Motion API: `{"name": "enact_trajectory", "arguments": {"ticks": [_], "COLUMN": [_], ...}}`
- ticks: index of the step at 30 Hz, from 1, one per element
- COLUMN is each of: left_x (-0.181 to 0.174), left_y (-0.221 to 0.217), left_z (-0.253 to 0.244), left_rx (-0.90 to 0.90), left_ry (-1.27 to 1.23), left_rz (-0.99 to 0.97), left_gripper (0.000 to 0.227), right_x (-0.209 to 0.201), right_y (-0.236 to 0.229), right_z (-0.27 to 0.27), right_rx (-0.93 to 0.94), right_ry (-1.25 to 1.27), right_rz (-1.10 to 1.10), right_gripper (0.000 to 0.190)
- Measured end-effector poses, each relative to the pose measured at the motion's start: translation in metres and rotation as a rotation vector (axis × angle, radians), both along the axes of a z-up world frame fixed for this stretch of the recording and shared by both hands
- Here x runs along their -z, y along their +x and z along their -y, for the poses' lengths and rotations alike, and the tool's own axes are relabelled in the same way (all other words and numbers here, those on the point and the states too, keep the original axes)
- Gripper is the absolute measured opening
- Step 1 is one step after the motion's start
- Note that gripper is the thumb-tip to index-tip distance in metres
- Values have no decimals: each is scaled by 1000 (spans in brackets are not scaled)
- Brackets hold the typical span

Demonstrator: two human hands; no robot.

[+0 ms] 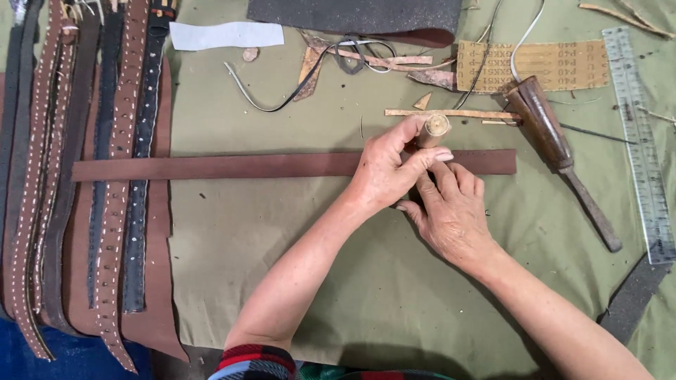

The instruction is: Punching holes in a leather strap using an awl and a mallet, followed by measuring and cutting thread.

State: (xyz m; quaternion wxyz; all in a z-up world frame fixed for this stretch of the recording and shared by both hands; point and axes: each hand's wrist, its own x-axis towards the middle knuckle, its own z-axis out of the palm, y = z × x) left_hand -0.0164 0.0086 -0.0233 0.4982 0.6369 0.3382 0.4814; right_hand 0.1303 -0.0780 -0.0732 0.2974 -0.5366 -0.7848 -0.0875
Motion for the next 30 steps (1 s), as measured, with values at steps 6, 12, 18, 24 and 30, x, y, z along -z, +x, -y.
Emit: {"name": "enact_trajectory", "arguments": {"ticks": [6, 12, 18, 24, 30], "left_x": [0, -15, -2, -14, -21], "left_y": [0, 1, 1, 7, 9], "left_z": [-1, -1, -3, 2, 5], "left_rx": [-10, -78, -141, -194, -182], "left_ry": [-25, -174, -149, 25, 119], "left_rz": [10, 98, 21, -69, -38], "left_gripper": [25, 30, 35, 31, 27], "right_x": [-9, -9, -8, -5, -32], "right_y": [-4, -3, -2, -2, 55], "right_z": [-1, -2, -2, -1, -11], "right_rx": [16, 26, 29, 17, -70], "right_ry": [-29, -37, -42, -41, 20], "right_rz": [22, 28, 13, 6, -190], "right_gripper": [52, 54, 57, 52, 42]}}
